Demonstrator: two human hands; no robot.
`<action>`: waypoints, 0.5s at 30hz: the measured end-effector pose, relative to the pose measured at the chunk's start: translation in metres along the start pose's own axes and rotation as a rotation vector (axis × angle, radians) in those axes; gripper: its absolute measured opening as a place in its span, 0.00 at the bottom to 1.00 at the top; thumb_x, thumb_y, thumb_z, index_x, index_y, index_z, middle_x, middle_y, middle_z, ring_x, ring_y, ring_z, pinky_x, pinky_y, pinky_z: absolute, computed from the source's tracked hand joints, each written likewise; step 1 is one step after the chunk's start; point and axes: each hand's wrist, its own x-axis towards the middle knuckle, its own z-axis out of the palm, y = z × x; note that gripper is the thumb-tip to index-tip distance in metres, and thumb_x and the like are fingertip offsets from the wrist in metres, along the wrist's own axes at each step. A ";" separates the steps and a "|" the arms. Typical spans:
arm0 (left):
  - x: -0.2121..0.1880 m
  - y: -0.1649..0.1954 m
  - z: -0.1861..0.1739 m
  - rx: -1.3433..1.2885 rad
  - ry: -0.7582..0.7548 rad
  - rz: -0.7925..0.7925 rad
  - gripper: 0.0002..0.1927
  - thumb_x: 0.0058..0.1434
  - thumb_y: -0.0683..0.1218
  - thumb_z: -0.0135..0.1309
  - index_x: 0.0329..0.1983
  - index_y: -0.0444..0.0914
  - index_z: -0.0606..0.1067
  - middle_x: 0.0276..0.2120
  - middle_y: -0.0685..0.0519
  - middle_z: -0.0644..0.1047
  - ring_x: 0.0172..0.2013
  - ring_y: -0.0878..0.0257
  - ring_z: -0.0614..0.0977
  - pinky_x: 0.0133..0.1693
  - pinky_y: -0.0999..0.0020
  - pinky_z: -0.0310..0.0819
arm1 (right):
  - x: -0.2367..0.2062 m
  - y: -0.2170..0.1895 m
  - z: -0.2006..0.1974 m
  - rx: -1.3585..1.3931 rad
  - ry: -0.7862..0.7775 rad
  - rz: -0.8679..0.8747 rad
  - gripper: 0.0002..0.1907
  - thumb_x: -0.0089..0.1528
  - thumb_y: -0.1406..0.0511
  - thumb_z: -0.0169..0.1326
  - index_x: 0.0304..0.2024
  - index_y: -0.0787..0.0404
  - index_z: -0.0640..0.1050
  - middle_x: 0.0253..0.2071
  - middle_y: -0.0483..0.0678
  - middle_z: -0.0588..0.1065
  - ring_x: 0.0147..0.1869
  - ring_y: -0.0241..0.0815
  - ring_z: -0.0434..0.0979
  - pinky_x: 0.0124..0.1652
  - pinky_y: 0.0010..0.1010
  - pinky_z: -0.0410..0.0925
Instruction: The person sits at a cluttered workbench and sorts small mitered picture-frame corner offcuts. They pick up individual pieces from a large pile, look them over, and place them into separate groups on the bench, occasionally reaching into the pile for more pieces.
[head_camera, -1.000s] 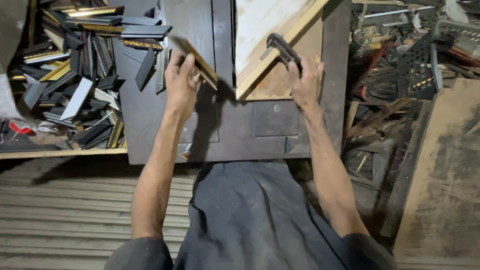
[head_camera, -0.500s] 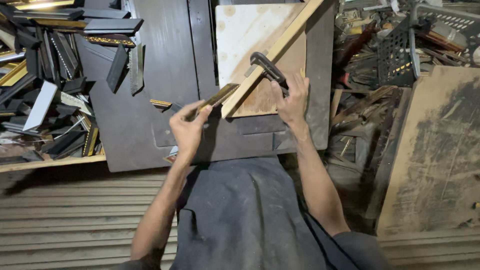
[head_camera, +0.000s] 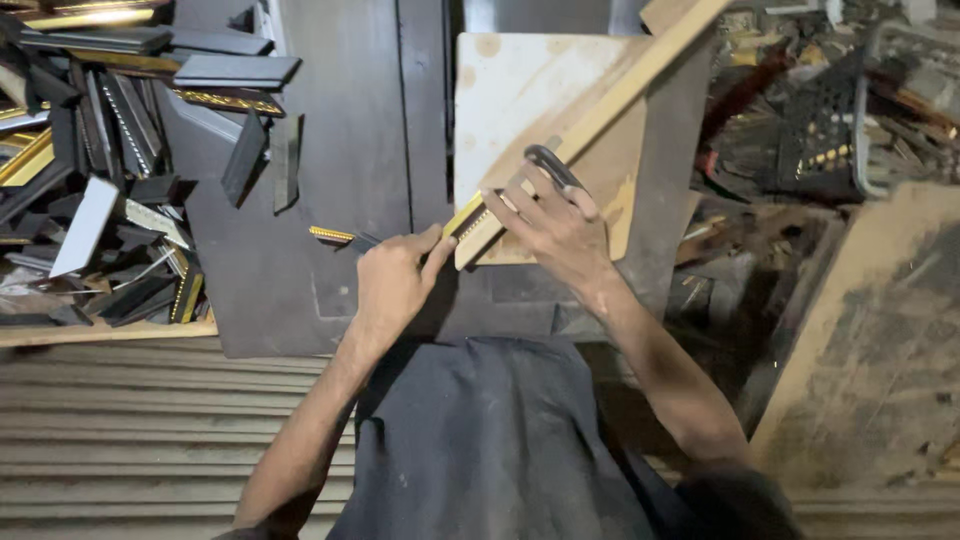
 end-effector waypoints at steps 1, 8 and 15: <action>0.005 0.001 -0.005 0.057 0.018 0.023 0.15 0.67 0.54 0.58 0.46 0.40 0.83 0.27 0.45 0.80 0.29 0.47 0.83 0.29 0.54 0.73 | 0.007 0.005 0.006 0.013 0.012 -0.010 0.18 0.62 0.62 0.57 0.55 0.46 0.83 0.47 0.34 0.77 0.61 0.32 0.77 0.41 0.26 0.62; 0.030 -0.011 -0.056 0.280 0.335 -0.039 0.12 0.73 0.49 0.59 0.53 0.39 0.82 0.29 0.49 0.79 0.31 0.53 0.79 0.35 0.57 0.72 | 0.058 0.072 0.083 0.099 0.145 -0.024 0.16 0.67 0.61 0.56 0.58 0.46 0.82 0.51 0.37 0.76 0.63 0.37 0.74 0.43 0.27 0.68; 0.040 -0.062 -0.071 0.809 0.500 -0.068 0.26 0.66 0.54 0.59 0.61 0.34 0.74 0.56 0.44 0.78 0.54 0.47 0.78 0.51 0.54 0.68 | 0.096 0.087 0.069 0.140 0.029 0.021 0.19 0.59 0.60 0.55 0.53 0.51 0.82 0.42 0.44 0.73 0.52 0.44 0.72 0.48 0.48 0.62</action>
